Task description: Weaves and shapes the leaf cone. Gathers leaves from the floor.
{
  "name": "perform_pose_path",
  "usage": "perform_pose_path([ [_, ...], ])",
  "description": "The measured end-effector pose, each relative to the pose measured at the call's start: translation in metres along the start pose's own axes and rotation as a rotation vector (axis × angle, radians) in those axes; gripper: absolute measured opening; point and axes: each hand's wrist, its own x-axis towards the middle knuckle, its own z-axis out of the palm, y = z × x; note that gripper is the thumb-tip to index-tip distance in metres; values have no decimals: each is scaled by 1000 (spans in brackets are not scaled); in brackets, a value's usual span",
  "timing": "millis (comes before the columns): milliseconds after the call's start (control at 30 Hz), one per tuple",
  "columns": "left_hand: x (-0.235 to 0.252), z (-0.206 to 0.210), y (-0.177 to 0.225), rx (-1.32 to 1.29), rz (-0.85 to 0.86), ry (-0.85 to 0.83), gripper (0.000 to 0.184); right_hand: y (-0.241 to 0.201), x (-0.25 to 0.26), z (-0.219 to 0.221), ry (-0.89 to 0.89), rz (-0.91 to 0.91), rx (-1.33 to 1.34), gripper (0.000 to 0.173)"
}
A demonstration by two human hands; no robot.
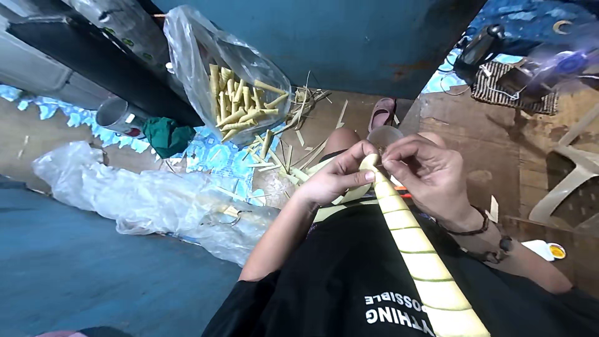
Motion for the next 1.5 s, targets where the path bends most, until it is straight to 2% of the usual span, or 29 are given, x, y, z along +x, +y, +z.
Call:
perform_pose_path([
  [267,-4,4,6,114,-10,-11,18,-2,3,-3,-99,-2,-57,2],
  [533,1,4,2,5,-28,5,16,-2,2,-14,-137,8,-13,3],
  [733,-2,-1,8,108,-59,70,16,-7,6,-20,-171,-276,-366,7],
  [867,-2,0,6,86,-51,71,15,-10,7,-22,-174,-292,-592,18],
  [967,-6,-1,11,41,-7,40,14,-4,14,-33,-92,-211,-769,27],
  [1100,-5,-2,13,76,33,95,15,-6,16,-31,-23,-131,-514,17],
  [1233,0,2,8,58,51,126,14,-10,13,-20,-36,40,137,16],
  [1300,0,4,8,52,51,123,14,-10,13,-19,-76,99,330,14],
  [1500,2,5,8,61,53,54,17,2,14,-18,-174,97,119,5],
])
